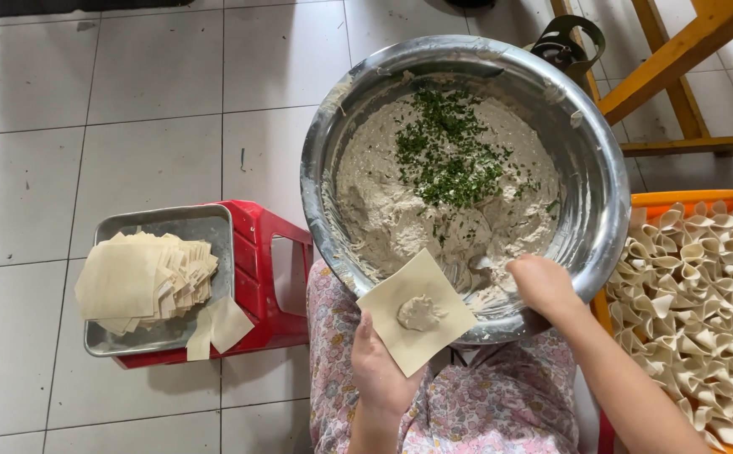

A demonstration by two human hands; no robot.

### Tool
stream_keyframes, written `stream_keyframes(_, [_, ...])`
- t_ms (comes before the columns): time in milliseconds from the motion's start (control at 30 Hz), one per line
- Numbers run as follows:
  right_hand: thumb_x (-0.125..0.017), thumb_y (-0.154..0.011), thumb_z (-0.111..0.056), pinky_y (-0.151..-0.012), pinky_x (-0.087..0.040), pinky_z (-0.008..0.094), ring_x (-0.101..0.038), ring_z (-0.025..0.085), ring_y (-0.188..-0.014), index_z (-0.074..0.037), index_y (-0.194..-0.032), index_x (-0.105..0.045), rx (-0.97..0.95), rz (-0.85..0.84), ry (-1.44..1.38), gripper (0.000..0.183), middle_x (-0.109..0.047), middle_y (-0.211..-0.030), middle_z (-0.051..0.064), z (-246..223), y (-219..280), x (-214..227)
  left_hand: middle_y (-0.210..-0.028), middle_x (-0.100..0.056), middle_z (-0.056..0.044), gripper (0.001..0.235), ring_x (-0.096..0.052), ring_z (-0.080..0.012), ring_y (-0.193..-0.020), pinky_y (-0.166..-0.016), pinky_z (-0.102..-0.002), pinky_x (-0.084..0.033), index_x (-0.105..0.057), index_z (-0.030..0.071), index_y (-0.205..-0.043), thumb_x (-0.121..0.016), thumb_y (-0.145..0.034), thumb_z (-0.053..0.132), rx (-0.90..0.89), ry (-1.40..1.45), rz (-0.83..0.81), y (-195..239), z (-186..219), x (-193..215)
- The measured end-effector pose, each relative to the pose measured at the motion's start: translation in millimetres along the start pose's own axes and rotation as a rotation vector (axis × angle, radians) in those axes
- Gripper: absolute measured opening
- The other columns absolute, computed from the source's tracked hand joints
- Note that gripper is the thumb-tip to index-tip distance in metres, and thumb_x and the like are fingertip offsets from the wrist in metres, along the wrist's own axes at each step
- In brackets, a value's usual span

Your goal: Preparing dumplings by placing filling on wrappers and folding them into shape.

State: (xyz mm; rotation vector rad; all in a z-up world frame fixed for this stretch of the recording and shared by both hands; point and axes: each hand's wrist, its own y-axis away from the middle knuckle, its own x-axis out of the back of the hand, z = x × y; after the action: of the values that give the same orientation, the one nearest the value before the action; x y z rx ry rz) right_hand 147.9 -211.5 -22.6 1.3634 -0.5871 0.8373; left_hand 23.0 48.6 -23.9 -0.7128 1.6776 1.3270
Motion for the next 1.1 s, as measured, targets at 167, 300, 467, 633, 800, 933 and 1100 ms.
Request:
stream_keyframes(167, [-0.055,-0.096,-0.017,-0.081,-0.059,0.033,-0.068,0.014,-0.097,-0.022,-0.132,-0.062,0.09,0.065,-0.154,0.037,-0.067,-0.121,0.002,1.9,4.0,-1.2,-0.14,-0.057,-0.02,0.074,-0.055,-0.0411,-0.121,-0.097,-0.055,-0.048,-0.046,0.017,-0.153,-0.046,-0.089,0.054,-0.05,-0.141,0.157,13.5,-3.1,-43.2])
stream_keyframes(300, [-0.074,-0.083,-0.026,-0.112,-0.045,0.044,-0.06,0.021,-0.119,-0.016,-0.122,-0.065,0.627,0.524,-0.673,0.042,-0.069,-0.122,0.006,4.8,61.2,6.0,-0.147,-0.055,-0.02,0.075,-0.053,-0.0407,-0.129,-0.101,-0.054,-0.047,-0.044,0.018,-0.155,-0.047,-0.089,0.054,-0.017,-0.131,0.112,8.4,-8.2,-37.9])
stream_keyframes(467, [-0.083,-0.073,-0.047,-0.103,-0.039,0.037,-0.05,0.018,-0.115,-0.026,-0.115,-0.058,0.901,0.915,-0.346,0.052,-0.059,-0.122,-0.003,-21.6,105.7,-17.8,-0.146,-0.055,-0.022,0.074,-0.052,-0.04,-0.127,-0.102,-0.055,-0.046,-0.045,0.015,-0.154,-0.043,-0.093,0.056,0.062,-0.132,0.069,6.5,-22.5,-50.6])
stream_keyframes(633, [-0.08,-0.083,-0.02,-0.093,-0.032,0.037,-0.064,0.013,-0.081,-0.024,-0.096,-0.073,0.927,1.07,-0.342,0.016,-0.076,-0.09,-0.01,-28.7,117.8,-8.9,-0.145,-0.055,-0.022,0.078,-0.052,-0.041,-0.128,-0.107,-0.053,-0.044,-0.046,0.01,-0.154,-0.049,-0.091,0.056,0.117,-0.071,-0.004,5.8,-29.9,-50.2])
stream_keyframes(800, [-0.07,-0.087,-0.008,-0.088,-0.039,0.034,-0.067,0.011,-0.08,-0.021,-0.091,-0.067,0.794,1.028,-0.55,0.014,-0.074,-0.085,-0.007,-27.0,111.0,-4.4,-0.14,-0.052,-0.017,0.082,-0.053,-0.0295,-0.128,-0.116,-0.039,-0.044,-0.036,-0.001,-0.152,-0.038,-0.101,0.063,-0.07,-0.54,-0.552,13.2,-36.0,-50.6])
stream_keyframes(933, [-0.083,-0.077,-0.012,-0.093,-0.038,0.035,-0.068,0.014,-0.093,-0.018,-0.099,-0.067,0.667,1.004,-0.546,0.028,-0.076,-0.096,-0.006,-22.9,101.1,-7.9,-0.145,-0.055,-0.017,0.081,-0.053,-0.0248,-0.136,-0.122,-0.037,-0.041,-0.044,-0.007,-0.147,-0.074,-0.096,0.048,-0.054,-0.543,-0.601,16.3,-45.1,-41.7])
stream_keyframes(1100, [-0.081,-0.081,-0.023,-0.101,-0.035,0.039,-0.066,0.016,-0.095,-0.021,-0.128,-0.065,0.545,0.988,-0.467,0.05,-0.076,-0.109,-0.002,-25.1,98.5,-11.5,-0.13,-0.065,-0.012,0.045,-0.062,-0.0198,-0.118,-0.107,-0.031,-0.05,-0.052,0.0,-0.141,-0.06,-0.1,0.014,-0.011,-0.864,-0.211,11.3,-53.1,-16.8])
